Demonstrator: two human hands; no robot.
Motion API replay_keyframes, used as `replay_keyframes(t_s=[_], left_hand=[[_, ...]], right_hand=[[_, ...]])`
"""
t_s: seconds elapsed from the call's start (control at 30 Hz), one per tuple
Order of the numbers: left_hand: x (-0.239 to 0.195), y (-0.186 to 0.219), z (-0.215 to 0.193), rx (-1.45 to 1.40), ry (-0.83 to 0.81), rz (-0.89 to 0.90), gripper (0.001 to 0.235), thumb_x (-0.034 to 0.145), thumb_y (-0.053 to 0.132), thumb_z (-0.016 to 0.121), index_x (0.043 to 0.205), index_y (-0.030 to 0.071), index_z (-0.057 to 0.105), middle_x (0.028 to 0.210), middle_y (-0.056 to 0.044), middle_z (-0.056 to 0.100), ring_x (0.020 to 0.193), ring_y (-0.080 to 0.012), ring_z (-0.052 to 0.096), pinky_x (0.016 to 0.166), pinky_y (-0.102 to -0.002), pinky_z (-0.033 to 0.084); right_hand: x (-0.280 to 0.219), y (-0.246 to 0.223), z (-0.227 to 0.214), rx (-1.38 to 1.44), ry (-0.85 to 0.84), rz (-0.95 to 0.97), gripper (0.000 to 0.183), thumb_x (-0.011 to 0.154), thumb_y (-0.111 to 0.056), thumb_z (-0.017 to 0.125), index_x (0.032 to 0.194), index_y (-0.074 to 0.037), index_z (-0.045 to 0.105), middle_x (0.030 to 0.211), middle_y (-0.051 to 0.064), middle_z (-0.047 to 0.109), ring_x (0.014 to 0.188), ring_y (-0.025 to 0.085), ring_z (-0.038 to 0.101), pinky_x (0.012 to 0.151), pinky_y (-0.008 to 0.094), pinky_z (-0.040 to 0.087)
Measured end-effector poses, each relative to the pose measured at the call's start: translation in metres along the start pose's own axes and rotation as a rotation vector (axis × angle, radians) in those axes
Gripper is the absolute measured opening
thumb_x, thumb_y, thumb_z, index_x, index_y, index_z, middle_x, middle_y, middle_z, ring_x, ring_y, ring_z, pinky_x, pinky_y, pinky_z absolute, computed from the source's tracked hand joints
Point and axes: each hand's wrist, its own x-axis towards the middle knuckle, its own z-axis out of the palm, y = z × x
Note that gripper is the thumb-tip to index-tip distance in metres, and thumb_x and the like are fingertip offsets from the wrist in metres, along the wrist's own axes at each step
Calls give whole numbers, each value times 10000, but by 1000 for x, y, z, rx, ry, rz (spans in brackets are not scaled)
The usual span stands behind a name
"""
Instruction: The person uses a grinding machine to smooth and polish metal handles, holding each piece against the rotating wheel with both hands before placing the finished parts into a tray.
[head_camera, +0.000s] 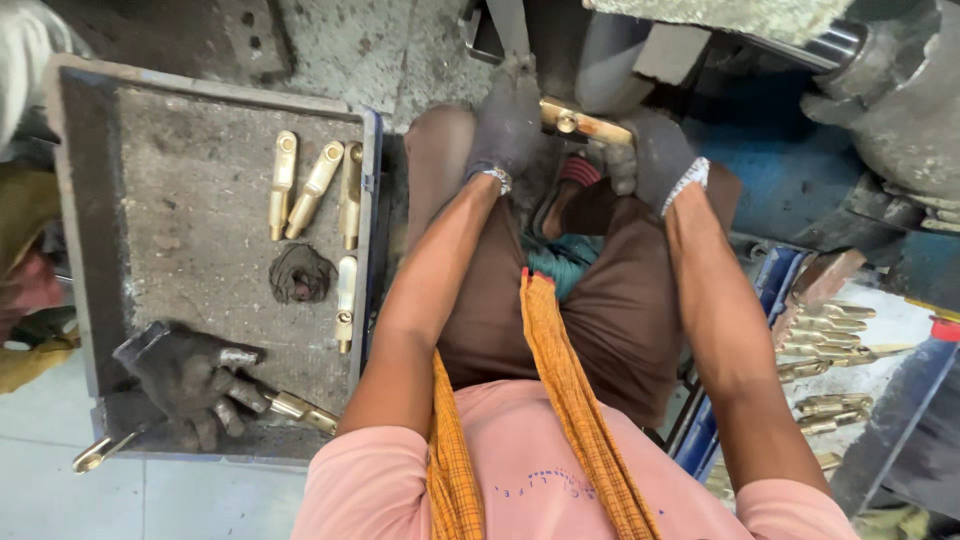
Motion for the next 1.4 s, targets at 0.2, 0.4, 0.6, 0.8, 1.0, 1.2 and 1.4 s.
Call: replay_keyframes(t_s=[0.2, 0.4, 0.6, 0.8, 1.0, 1.2, 1.4], left_hand=[[-69, 42, -49, -91, -150, 131, 438, 1028, 271, 514, 1373, 1, 513, 1065, -173, 694, 871, -257, 687, 820, -378, 584], [-119, 8, -36, -511, -312, -175, 248, 1008, 159, 531, 1181, 15, 635, 720, -138, 607, 522, -180, 525, 477, -311, 419], [-50, -44, 5, -523, -491, -467, 371, 1027, 251, 460, 799, 0, 609, 551, -84, 557, 396, -196, 480, 372, -333, 358], [-34, -13, 33, -469, -453, -734, 499, 939, 495, 381, 659, 110, 530, 480, -45, 466, 370, -217, 430, 375, -354, 374], [-33, -3, 31, -669, -488, -937, 585, 937, 650, 378, 625, 159, 435, 460, 3, 382, 369, -186, 362, 363, -344, 297], [-24, -35, 42, -666, -502, -817, 462, 971, 499, 372, 733, 133, 520, 521, 3, 424, 413, -180, 395, 391, -353, 324], [-59, -14, 16, -425, -207, -456, 394, 965, 362, 441, 844, 22, 600, 535, -67, 510, 402, -199, 498, 368, -360, 393]], right_hand=[[-66, -17, 40, 597, 151, -101, 244, 1046, -259, 549, 1098, -74, 699, 742, 13, 585, 563, 100, 543, 486, 279, 485], [-128, 1, 61, 25, 658, -691, 353, 955, -279, 760, 1113, 13, 639, 1013, 132, 684, 919, 253, 679, 857, 362, 582], [-22, 22, 17, -355, 896, -868, 155, 989, -156, 595, 1036, -24, 660, 1034, 161, 687, 969, 352, 673, 873, 460, 549], [68, 55, 4, -278, 938, -487, 74, 953, -31, 560, 984, -6, 623, 942, 159, 657, 920, 368, 671, 820, 441, 555], [109, 95, 3, -916, 978, -536, 185, 901, -74, 627, 1080, -50, 668, 1070, 137, 692, 1010, 380, 639, 853, 486, 485], [140, 143, 0, -886, 914, -626, 244, 948, -168, 607, 1150, -47, 673, 1175, 170, 679, 1112, 404, 594, 973, 523, 409], [126, 132, 10, -573, 824, -577, 242, 960, -55, 530, 1161, -25, 661, 1169, 190, 702, 1104, 413, 629, 966, 470, 503]])
